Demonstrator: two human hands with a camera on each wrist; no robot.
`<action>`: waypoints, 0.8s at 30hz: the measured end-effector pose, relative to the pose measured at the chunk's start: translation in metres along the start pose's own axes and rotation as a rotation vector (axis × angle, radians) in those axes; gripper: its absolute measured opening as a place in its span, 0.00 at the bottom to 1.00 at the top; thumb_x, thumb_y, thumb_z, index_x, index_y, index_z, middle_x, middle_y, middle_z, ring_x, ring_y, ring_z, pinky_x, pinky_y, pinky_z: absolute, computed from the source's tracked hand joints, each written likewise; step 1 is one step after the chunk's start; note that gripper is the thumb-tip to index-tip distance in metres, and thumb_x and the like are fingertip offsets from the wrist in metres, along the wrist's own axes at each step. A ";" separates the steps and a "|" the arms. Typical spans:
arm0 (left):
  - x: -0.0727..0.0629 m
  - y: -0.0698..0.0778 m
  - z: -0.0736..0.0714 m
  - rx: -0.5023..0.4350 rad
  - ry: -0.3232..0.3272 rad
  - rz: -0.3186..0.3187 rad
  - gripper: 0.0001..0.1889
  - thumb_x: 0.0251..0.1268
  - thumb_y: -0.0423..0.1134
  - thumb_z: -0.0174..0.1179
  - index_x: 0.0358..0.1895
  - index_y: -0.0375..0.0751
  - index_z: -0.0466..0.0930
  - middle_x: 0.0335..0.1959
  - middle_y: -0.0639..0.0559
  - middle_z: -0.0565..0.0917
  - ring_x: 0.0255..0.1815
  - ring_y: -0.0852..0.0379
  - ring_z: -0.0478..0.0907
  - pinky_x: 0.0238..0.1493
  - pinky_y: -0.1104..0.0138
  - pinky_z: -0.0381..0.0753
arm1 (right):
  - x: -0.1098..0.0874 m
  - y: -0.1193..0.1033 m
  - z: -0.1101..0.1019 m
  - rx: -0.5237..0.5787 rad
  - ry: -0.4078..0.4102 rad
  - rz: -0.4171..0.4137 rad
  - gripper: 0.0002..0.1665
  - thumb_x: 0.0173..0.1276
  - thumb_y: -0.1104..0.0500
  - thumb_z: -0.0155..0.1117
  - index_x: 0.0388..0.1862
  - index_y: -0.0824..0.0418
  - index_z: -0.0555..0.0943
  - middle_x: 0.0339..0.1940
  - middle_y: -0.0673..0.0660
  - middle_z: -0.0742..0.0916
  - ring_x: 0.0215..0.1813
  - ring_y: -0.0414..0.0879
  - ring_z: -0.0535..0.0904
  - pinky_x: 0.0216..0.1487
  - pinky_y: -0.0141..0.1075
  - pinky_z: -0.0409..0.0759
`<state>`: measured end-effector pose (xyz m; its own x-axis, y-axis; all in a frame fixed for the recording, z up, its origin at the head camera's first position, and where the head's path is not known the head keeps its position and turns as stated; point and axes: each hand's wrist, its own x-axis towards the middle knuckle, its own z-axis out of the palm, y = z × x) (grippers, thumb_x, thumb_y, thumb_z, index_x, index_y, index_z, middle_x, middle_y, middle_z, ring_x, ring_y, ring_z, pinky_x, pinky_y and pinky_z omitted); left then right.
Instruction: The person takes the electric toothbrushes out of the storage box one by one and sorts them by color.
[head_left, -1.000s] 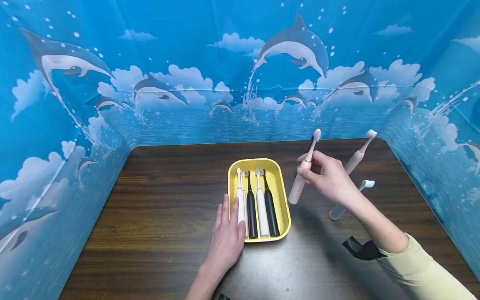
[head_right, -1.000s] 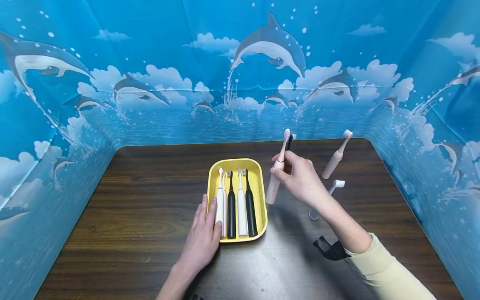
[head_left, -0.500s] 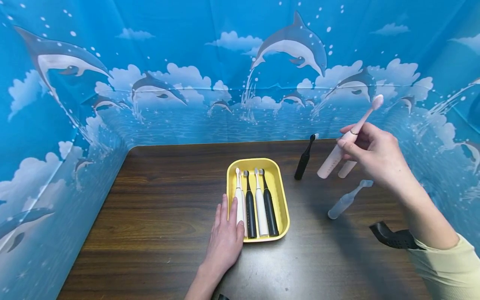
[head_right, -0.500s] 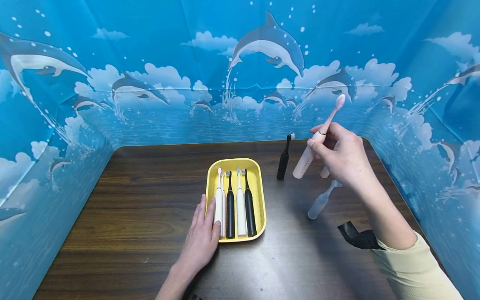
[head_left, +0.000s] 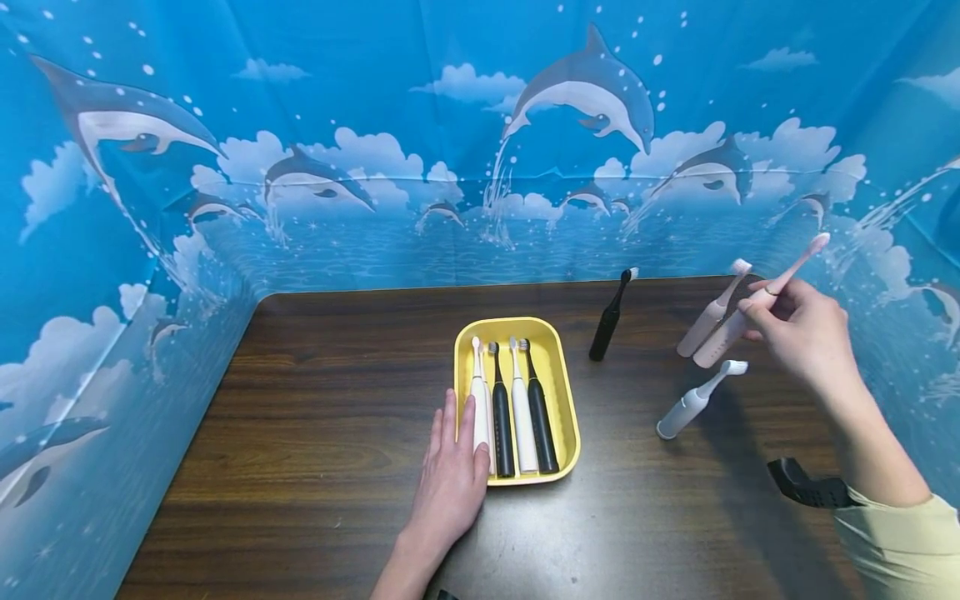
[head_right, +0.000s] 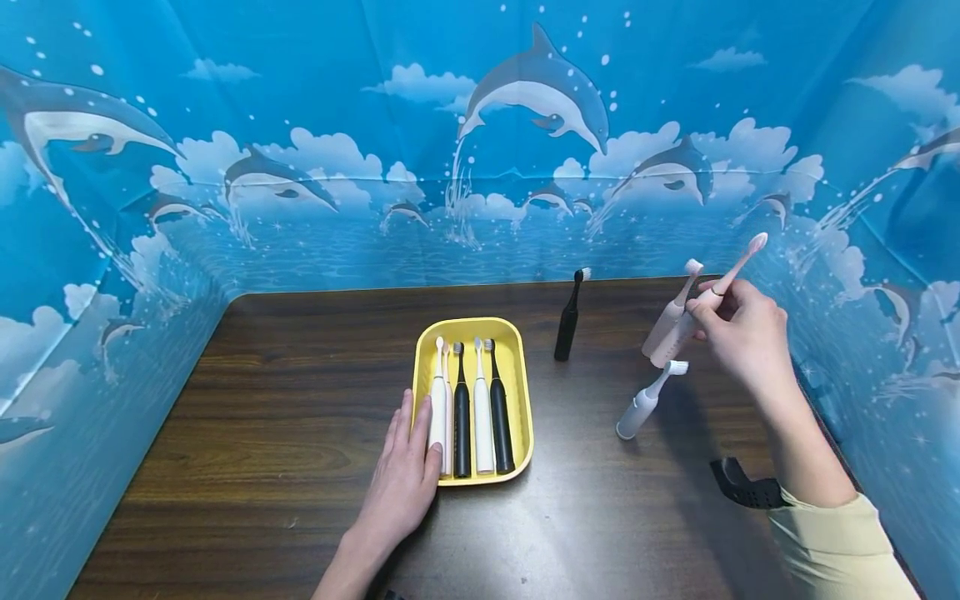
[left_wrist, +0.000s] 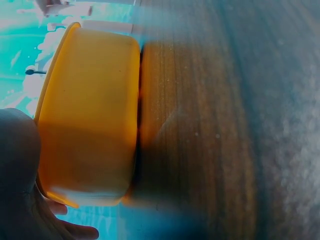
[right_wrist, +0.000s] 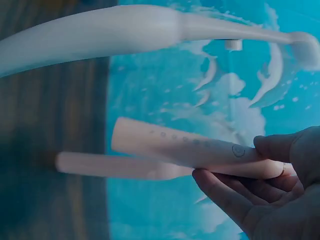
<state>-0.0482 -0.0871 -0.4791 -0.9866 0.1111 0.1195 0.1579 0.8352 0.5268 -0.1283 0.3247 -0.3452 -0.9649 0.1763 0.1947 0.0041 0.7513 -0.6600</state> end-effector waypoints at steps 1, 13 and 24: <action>0.000 0.000 0.000 -0.001 -0.001 0.000 0.34 0.76 0.42 0.54 0.82 0.42 0.56 0.84 0.39 0.47 0.79 0.29 0.51 0.67 0.34 0.65 | -0.001 0.006 0.003 -0.023 0.017 0.001 0.27 0.79 0.53 0.59 0.62 0.76 0.76 0.49 0.78 0.85 0.35 0.30 0.78 0.25 0.21 0.74; 0.002 0.000 0.000 0.003 -0.011 -0.005 0.34 0.76 0.42 0.54 0.82 0.42 0.56 0.84 0.39 0.47 0.79 0.30 0.51 0.68 0.35 0.64 | 0.008 0.060 0.053 -0.017 0.282 -0.069 0.16 0.70 0.65 0.68 0.52 0.75 0.83 0.41 0.75 0.88 0.30 0.10 0.63 0.42 0.32 0.67; 0.000 0.000 -0.002 -0.001 -0.010 0.000 0.34 0.78 0.44 0.54 0.82 0.43 0.56 0.84 0.38 0.47 0.79 0.29 0.51 0.69 0.36 0.64 | 0.013 0.073 0.068 0.015 0.313 -0.106 0.14 0.66 0.67 0.72 0.48 0.75 0.85 0.38 0.73 0.89 0.33 0.10 0.65 0.36 0.21 0.65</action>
<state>-0.0485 -0.0876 -0.4775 -0.9870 0.1162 0.1111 0.1577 0.8347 0.5277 -0.1579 0.3389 -0.4401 -0.8319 0.2863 0.4753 -0.0986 0.7667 -0.6344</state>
